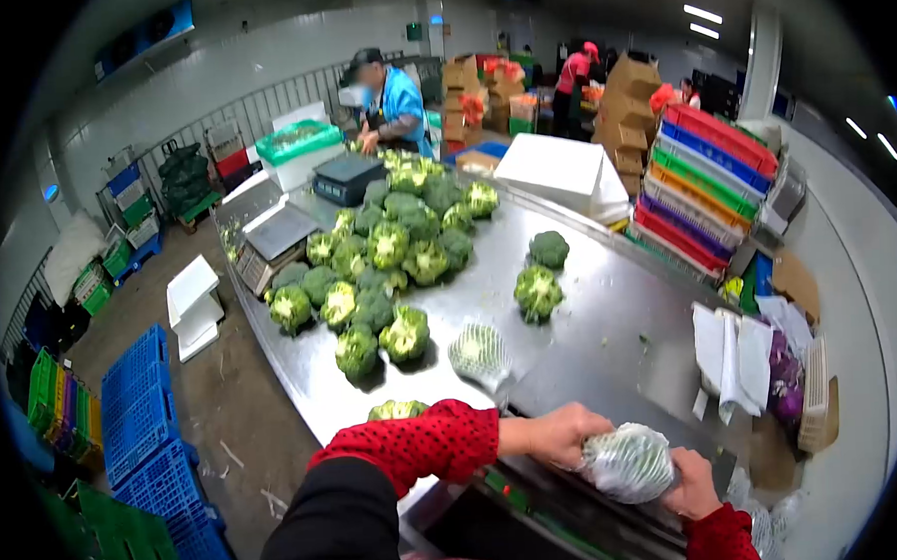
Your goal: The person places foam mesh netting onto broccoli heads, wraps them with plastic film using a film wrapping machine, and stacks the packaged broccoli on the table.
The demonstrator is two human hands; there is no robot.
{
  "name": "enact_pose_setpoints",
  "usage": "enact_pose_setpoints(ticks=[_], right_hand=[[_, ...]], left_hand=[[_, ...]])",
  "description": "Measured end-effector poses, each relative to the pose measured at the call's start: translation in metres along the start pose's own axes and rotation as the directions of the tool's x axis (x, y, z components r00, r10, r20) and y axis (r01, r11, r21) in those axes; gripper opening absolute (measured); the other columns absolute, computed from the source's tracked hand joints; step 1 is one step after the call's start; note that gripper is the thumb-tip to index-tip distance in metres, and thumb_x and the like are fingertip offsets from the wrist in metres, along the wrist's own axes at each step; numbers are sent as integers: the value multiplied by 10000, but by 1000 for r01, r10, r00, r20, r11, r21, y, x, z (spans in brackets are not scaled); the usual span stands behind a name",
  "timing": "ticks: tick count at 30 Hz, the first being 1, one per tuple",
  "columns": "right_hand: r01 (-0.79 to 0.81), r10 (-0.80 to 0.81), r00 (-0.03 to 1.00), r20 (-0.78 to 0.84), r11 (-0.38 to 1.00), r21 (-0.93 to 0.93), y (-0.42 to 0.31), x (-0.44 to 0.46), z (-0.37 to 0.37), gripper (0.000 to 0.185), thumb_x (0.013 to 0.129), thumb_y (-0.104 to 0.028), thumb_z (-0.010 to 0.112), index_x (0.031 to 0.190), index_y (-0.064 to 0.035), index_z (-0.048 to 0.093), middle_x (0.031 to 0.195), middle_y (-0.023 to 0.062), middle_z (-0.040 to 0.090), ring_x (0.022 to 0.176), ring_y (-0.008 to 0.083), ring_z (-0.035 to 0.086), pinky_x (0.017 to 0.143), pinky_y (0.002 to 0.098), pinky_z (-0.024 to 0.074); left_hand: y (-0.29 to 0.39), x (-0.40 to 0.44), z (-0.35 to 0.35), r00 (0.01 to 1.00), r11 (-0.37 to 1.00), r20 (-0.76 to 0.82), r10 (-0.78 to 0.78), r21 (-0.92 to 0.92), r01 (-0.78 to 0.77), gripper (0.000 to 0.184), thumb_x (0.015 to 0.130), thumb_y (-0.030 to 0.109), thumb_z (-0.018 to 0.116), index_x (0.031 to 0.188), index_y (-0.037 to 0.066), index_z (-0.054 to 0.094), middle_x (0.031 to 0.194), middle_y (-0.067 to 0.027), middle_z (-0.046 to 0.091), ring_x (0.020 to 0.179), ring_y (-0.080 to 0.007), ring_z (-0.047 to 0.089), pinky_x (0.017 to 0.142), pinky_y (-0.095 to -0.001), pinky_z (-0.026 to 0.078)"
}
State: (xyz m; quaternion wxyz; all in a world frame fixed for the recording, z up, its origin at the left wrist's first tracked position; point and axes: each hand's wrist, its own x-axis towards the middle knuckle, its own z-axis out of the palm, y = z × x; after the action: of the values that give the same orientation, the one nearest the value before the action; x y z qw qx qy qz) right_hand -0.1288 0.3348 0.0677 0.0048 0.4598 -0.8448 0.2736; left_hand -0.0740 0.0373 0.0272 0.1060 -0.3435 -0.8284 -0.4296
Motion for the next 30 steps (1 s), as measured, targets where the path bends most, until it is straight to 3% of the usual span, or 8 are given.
enact_pose_setpoints(ticks=[2,7,9,12,16,23,25,30], right_hand=[[-39,54,997,-46,955,294,-51,-29,-8,420,658,-247,801,1009,-57,669,830,139,665,715,348,626,652,402,495],[-427,203,884,421,719,548,-120,-126,30,508,814,-312,725,1167,21,576,986,178,695,847,302,689,784,361,532],[-803,309,586,749,99,588,-117,-157,46,454,962,-382,530,1153,28,571,1068,207,674,931,285,684,814,336,524],[-505,344,740,578,-284,815,-130,-194,69,507,1031,-392,317,1223,37,507,1023,239,667,928,319,678,789,368,533],[-407,593,716,369,-76,910,-160,-201,85,396,1045,-259,315,1243,45,475,962,231,672,861,317,687,728,374,559],[-412,743,642,-189,542,733,-158,-176,104,295,1043,-199,359,978,22,545,681,79,605,522,111,574,464,220,437],[-484,837,538,-102,405,776,-159,-154,83,286,1038,-194,377,933,5,553,579,41,546,441,79,493,415,208,382],[-636,876,296,381,-117,763,-184,-235,85,324,1016,-262,437,795,-50,542,493,-12,463,361,59,391,348,202,292]], left_hand=[[66,-9,-11,966,893,45,-255,-372,253,558,624,389,875,964,-3,671,838,-141,692,766,-250,685,688,-343,531],[123,-84,24,723,649,485,-492,-350,676,517,636,406,870,900,-7,706,832,-125,710,744,-239,693,668,-356,559],[122,-109,47,448,81,661,-602,-508,858,481,781,382,774,1003,-34,676,881,-136,701,774,-268,691,722,-377,584],[116,-157,52,403,-296,675,-618,-675,675,575,851,333,704,1203,-92,541,1092,-228,647,889,-324,676,812,-407,566],[140,-198,63,620,-304,443,-648,-896,323,618,932,258,599,1374,-76,324,1292,-255,507,1139,-326,573,925,-406,528],[157,-223,102,369,289,-142,-918,-879,380,303,1025,231,448,875,-3,570,822,-110,657,729,-156,645,679,-288,543],[171,-216,91,263,392,-299,-917,-792,468,344,1026,255,437,771,39,522,594,-41,558,521,-106,535,502,-231,435],[217,-254,48,-86,-59,9,-996,-800,597,411,992,316,501,629,130,448,468,42,350,358,-63,297,344,-250,197]])
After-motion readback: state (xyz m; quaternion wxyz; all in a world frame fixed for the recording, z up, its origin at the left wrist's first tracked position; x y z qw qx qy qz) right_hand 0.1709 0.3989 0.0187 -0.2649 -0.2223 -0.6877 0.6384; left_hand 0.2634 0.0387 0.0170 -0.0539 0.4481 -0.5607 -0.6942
